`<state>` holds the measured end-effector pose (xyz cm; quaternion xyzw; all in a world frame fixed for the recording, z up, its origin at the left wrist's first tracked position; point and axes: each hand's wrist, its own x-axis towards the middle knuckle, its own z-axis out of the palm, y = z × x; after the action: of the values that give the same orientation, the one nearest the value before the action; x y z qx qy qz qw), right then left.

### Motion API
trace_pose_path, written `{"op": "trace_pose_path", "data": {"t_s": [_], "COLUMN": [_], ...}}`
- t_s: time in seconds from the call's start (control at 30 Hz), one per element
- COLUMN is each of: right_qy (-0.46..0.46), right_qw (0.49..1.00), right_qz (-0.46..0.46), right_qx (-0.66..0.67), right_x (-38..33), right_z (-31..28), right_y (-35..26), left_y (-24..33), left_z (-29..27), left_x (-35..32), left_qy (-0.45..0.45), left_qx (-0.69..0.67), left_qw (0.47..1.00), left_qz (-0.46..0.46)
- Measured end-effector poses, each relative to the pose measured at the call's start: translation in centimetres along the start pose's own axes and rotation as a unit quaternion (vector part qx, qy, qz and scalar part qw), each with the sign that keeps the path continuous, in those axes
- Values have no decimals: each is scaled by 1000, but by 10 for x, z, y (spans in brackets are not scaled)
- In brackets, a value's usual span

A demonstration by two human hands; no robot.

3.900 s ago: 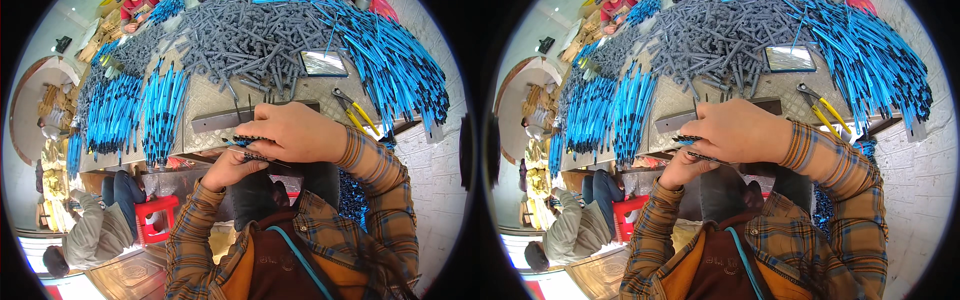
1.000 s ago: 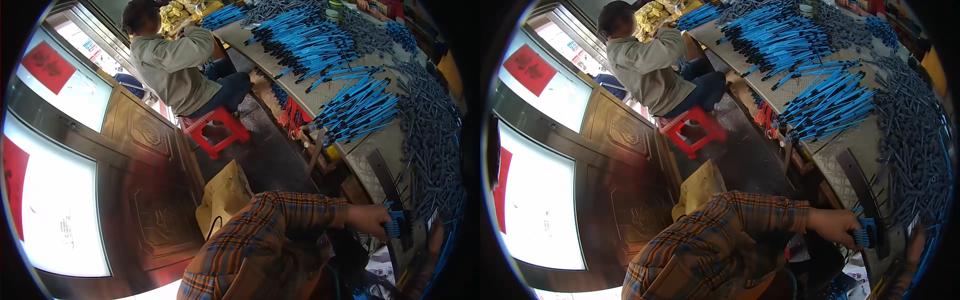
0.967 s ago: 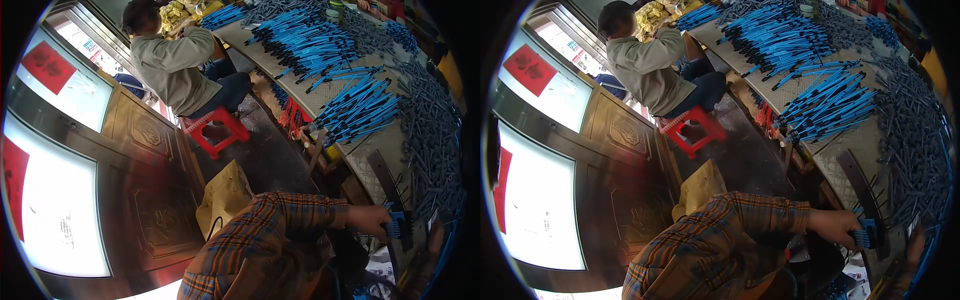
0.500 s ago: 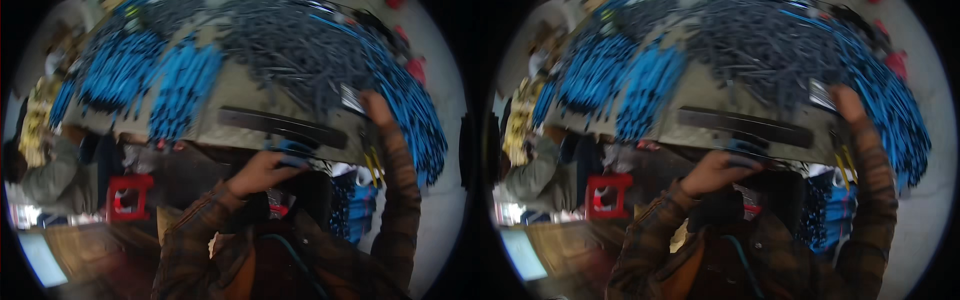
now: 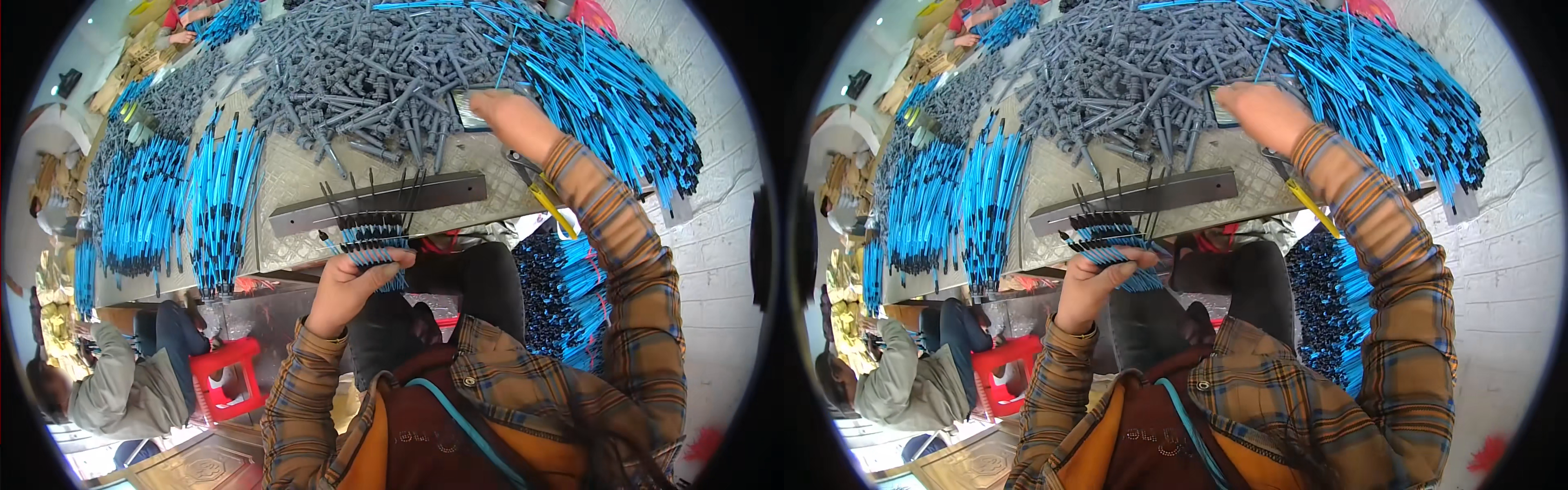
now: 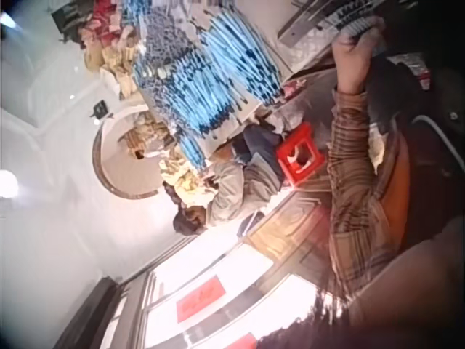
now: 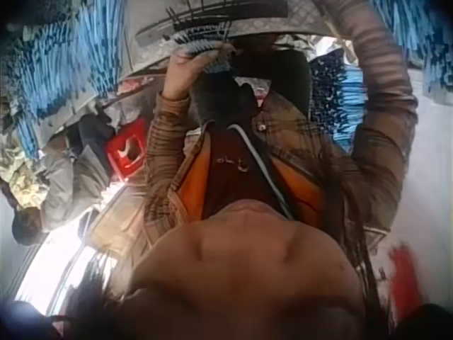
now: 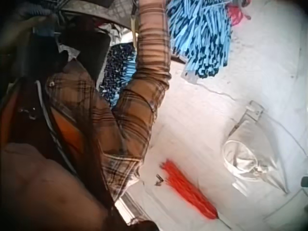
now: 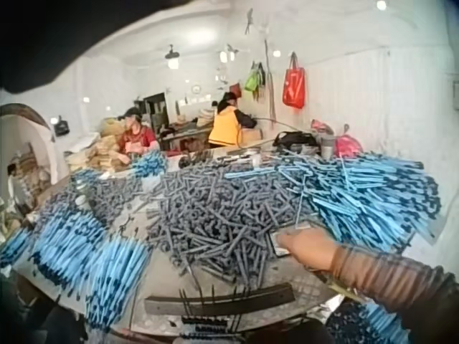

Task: The person bundles blue industrial components with zip ties, then cuts the excess tie material with wire cutters.

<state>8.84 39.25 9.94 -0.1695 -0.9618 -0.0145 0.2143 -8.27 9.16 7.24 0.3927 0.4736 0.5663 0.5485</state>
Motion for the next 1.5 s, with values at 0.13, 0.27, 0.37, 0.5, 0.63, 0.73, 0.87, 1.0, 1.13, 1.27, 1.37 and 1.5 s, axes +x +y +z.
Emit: {"op": "trace_pose_path", "data": {"t_s": [0.13,0.27,0.37,0.5,0.63,0.73,0.87,1.0,1.13,1.27,1.37,1.5], "right_qy": [-28,-169,-128,-111,-104,-95,-95,-90,-40,-61,-87,-97], "right_qw": [996,976,984,985,986,988,986,983,992,992,987,989], "right_qz": [80,95,80,109,106,98,121,158,105,-22,-32,-14], "right_qx": [-21,-96,-90,-78,-73,-73,-68,-26,57,110,127,109], "right_x": [4,6,7,13,8,6,8,9,1,-22,-28,-29], "right_z": [7,28,27,20,29,29,19,16,16,-10,-12,-6], "right_y": [11,51,54,49,48,51,51,46,21,-43,-57,-62], "left_y": [3,3,3,6,3,2,3,3,2,-2,0,1], "left_z": [4,8,9,12,15,17,17,16,15,15,18,20], "left_x": [2,4,1,3,5,5,7,6,6,12,10,7], "left_qy": [4,9,15,22,29,29,25,29,31,29,29,34], "left_qx": [-7,-19,-5,-12,-36,-46,-48,-43,-36,-35,-37,-31], "left_qw": [1000,999,999,999,999,998,998,998,998,998,998,998], "left_qz": [20,25,30,31,27,27,26,23,33,40,39,38]}}
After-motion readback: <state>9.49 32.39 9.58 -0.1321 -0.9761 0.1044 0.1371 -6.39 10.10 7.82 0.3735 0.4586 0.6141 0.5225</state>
